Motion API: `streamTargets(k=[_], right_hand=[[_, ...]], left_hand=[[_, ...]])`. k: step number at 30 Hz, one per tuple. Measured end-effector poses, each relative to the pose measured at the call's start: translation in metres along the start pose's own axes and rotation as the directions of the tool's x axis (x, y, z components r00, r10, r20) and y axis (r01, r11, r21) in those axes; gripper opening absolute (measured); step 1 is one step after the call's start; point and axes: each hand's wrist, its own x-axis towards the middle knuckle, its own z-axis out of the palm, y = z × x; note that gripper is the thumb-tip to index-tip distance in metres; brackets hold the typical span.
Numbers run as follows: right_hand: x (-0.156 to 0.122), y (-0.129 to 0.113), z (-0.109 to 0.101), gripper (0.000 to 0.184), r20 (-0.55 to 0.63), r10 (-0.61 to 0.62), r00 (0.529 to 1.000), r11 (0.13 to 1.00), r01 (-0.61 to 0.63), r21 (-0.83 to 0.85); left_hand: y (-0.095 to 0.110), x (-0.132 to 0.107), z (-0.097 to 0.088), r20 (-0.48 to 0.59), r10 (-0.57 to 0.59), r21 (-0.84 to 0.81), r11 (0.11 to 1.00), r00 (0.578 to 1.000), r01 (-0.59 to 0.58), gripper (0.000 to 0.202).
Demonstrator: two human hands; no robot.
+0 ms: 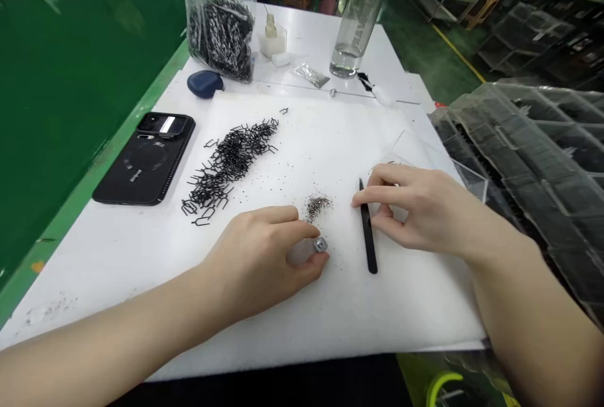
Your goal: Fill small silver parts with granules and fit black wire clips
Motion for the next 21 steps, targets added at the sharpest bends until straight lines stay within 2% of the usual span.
streamTargets(k=[5, 9, 11, 15, 18, 21], right_hand=[[0.011, -0.011, -0.017, 0.038, -0.059, 0.016, 0.998, 0.999, -0.013, 0.049], [0.054, -0.021, -0.026, 0.024, -0.027, 0.094, 0.995, 0.984, -0.089, 0.151], [0.085, -0.025, -0.021, 0.015, 0.001, 0.102, 0.995, 0.979, -0.101, 0.178], [0.137, -0.029, 0.007, 0.012, 0.105, 0.186, 0.977, 0.969, -0.2, 0.145], [0.155, -0.03, 0.023, 0.025, 0.195, 0.27, 0.943, 0.953, -0.29, 0.083], [0.16, -0.03, 0.026, 0.035, 0.262, 0.314, 0.912, 0.938, -0.342, 0.064]], left_hand=[[0.001, -0.001, 0.0, 0.038, -0.029, -0.012, 0.999, 0.999, 0.03, 0.016], [0.0, -0.002, 0.001, 0.085, -0.042, -0.054, 0.997, 0.995, 0.047, 0.016], [-0.001, -0.001, 0.0, 0.098, -0.055, -0.072, 0.995, 0.994, 0.062, 0.016], [-0.001, 0.0, -0.001, 0.097, -0.086, -0.124, 0.987, 0.992, 0.098, 0.017], [0.0, 0.001, -0.002, 0.073, -0.12, -0.189, 0.973, 0.99, 0.132, 0.016], [0.0, 0.001, -0.002, 0.044, -0.147, -0.261, 0.953, 0.988, 0.153, 0.014]])
